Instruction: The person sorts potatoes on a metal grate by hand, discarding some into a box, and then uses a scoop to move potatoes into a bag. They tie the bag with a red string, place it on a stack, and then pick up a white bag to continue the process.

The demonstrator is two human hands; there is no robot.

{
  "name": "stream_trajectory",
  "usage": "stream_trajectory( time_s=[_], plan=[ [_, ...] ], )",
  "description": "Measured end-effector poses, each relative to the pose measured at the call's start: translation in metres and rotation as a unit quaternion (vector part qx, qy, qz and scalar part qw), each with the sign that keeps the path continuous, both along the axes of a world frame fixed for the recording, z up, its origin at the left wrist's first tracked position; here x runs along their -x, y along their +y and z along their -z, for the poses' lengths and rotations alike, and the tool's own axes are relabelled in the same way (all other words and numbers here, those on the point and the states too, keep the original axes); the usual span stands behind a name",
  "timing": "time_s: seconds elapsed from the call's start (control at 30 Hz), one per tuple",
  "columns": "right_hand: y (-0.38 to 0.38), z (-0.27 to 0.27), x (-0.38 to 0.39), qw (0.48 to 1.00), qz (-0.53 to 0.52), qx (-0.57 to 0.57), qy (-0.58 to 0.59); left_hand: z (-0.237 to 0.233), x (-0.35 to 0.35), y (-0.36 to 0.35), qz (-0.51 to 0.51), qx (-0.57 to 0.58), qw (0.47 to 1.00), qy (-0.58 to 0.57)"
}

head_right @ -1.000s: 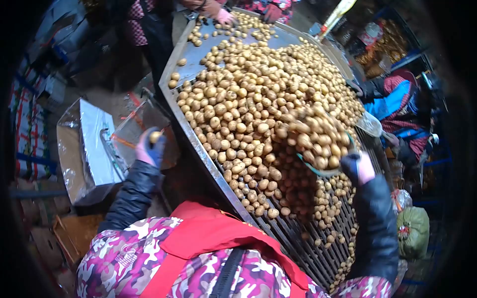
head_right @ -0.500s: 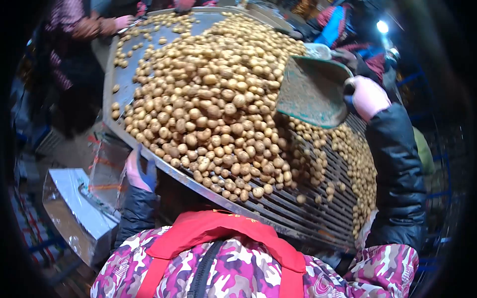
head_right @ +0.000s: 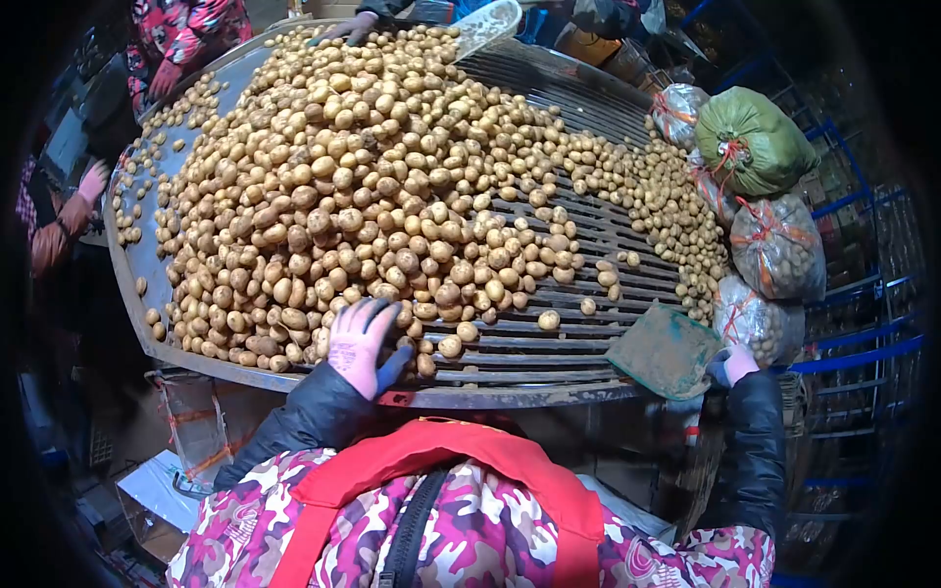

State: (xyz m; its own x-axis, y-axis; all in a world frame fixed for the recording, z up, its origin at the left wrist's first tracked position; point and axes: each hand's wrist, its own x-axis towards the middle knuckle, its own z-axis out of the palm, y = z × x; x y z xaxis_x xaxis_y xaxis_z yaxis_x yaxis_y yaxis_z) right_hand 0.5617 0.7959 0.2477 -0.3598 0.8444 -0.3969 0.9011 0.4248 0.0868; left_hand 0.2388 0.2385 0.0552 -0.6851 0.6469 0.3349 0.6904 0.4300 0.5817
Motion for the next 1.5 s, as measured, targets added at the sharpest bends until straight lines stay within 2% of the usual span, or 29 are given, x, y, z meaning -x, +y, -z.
stream_trajectory(
  time_s=[0.1,0.17,0.2,0.23,0.33,0.4,0.43,0.5,0.53,0.57,0.7,0.8,0.97,1.07,1.2,1.3,1.33,1.4,1.43,1.47,1.5],
  plan=[
    [-0.02,0.012,0.019,0.995,-0.065,-0.034,-0.066,0.016,-0.01,0.026,0.036,0.002,0.999,0.006],
    [-0.026,0.03,0.048,0.998,-0.046,0.04,0.012,0.023,-0.014,0.039,0.064,0.016,0.998,-0.019],
    [-0.022,0.043,0.062,0.99,-0.13,0.045,0.013,0.029,-0.016,0.044,0.066,0.032,0.997,-0.012],
    [-0.024,0.058,0.082,0.993,-0.085,0.079,0.033,0.032,-0.019,0.047,0.053,0.042,0.998,0.009],
    [-0.082,0.072,0.161,0.981,-0.169,0.051,0.078,0.037,-0.015,0.052,0.026,0.032,0.999,-0.011],
    [-0.081,0.092,0.187,0.962,-0.225,0.053,0.144,0.039,-0.011,0.055,0.0,0.018,1.0,-0.016],
    [-0.11,0.078,0.212,0.952,-0.271,0.035,0.141,0.039,-0.009,0.055,-0.008,0.016,1.0,-0.016],
    [-0.162,0.05,0.255,0.953,-0.249,0.074,0.158,0.038,-0.007,0.056,-0.019,0.014,1.0,-0.018],
    [-0.166,0.049,0.266,0.94,-0.295,0.053,0.165,0.041,-0.007,0.057,-0.029,0.001,0.999,-0.022],
    [-0.18,0.035,0.28,0.947,-0.282,0.039,0.149,0.04,-0.005,0.055,-0.034,0.001,0.999,-0.023],
    [-0.241,-0.022,0.322,0.887,-0.447,-0.07,0.099,0.038,-0.002,0.056,-0.042,0.027,0.999,-0.01],
    [-0.278,-0.057,0.345,0.863,-0.484,-0.143,0.02,0.038,0.0,0.053,-0.05,0.017,0.999,-0.012],
    [-0.303,-0.093,0.337,0.83,-0.515,-0.209,0.044,0.042,0.0,0.051,-0.068,0.017,0.998,0.001],
    [-0.297,-0.103,0.318,0.777,-0.561,-0.25,0.142,0.04,0.0,0.047,-0.084,0.009,0.996,-0.005],
    [-0.255,-0.091,0.285,0.782,-0.532,-0.275,0.173,0.043,-0.001,0.04,-0.076,-0.018,0.997,0.005],
    [-0.221,-0.073,0.245,0.856,-0.439,-0.203,0.185,0.026,0.021,0.009,-0.033,-0.102,0.994,-0.004],
    [-0.195,-0.058,0.224,0.865,-0.423,-0.186,0.197,0.008,0.034,-0.007,-0.048,-0.105,0.993,0.011],
    [-0.171,-0.031,0.179,0.892,-0.368,-0.144,0.219,-0.008,0.066,-0.034,-0.152,-0.083,0.984,0.032],
    [-0.169,-0.02,0.158,0.91,-0.327,-0.117,0.227,-0.008,0.092,-0.046,-0.168,-0.149,0.97,0.097],
    [-0.166,-0.007,0.136,0.921,-0.292,-0.096,0.239,-0.016,0.109,-0.054,-0.227,-0.117,0.963,0.084],
    [-0.165,0.006,0.116,0.931,-0.255,-0.076,0.251,-0.021,0.13,-0.06,-0.255,-0.091,0.955,0.123]
  ],
)
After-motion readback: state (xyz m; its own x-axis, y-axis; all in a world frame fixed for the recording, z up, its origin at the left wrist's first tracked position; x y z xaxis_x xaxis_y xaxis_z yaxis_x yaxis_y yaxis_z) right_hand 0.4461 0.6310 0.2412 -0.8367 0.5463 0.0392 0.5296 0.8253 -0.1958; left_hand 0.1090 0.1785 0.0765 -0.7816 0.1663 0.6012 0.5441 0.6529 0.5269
